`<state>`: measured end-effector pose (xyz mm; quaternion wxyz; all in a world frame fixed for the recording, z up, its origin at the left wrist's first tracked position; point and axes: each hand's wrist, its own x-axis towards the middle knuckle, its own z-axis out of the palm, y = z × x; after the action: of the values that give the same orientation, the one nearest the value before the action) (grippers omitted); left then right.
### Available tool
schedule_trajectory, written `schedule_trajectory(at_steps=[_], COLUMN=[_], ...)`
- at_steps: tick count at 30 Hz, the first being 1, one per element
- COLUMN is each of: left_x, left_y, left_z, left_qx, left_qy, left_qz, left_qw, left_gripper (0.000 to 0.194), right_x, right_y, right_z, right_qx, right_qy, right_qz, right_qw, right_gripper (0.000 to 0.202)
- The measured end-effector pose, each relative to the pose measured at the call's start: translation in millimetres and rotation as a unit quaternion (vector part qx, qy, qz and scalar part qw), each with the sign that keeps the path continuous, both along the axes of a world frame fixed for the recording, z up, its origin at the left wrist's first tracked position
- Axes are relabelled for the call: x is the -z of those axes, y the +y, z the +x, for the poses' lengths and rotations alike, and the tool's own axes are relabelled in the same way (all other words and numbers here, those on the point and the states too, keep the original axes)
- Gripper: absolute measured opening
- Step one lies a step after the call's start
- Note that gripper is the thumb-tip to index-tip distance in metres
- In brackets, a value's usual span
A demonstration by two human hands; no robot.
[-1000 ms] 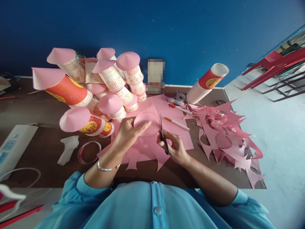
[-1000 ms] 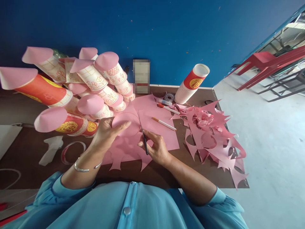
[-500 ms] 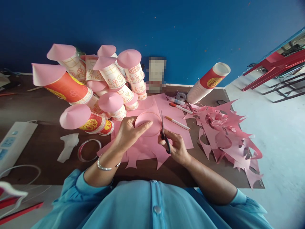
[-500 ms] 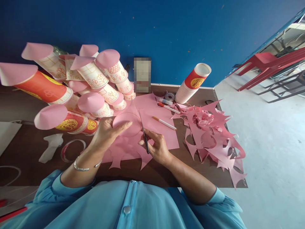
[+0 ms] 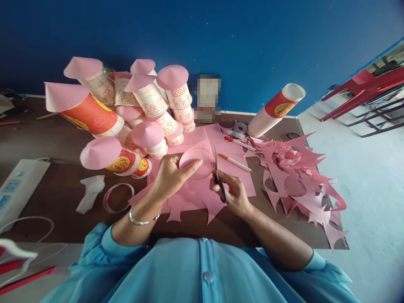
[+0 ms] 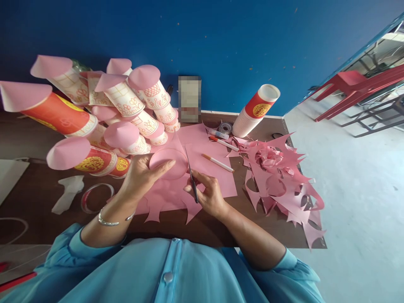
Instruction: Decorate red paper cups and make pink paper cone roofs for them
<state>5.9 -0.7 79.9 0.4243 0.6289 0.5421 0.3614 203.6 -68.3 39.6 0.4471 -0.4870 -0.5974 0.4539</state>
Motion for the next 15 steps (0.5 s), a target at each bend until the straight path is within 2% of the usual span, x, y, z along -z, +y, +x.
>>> schedule_trajectory(at_steps=[5, 15], left_x=[0.4, -1.0], left_y=[-0.7, -0.6], left_z=[0.2, 0.9], left_qx=[0.008, 0.012], left_qy=[-0.002, -0.004], left_qz=[-0.009, -0.004], left_qw=[1.000, 1.000], left_gripper=[0.050, 0.047], right_x=[-3.9, -2.5], right_y=[0.6, 0.4], right_z=[-0.6, 0.7], right_qx=[-0.006, -0.006], right_qy=[0.000, 0.004], right_qz=[-0.007, -0.007], right_qw=[1.000, 1.000], right_gripper=[0.047, 0.050])
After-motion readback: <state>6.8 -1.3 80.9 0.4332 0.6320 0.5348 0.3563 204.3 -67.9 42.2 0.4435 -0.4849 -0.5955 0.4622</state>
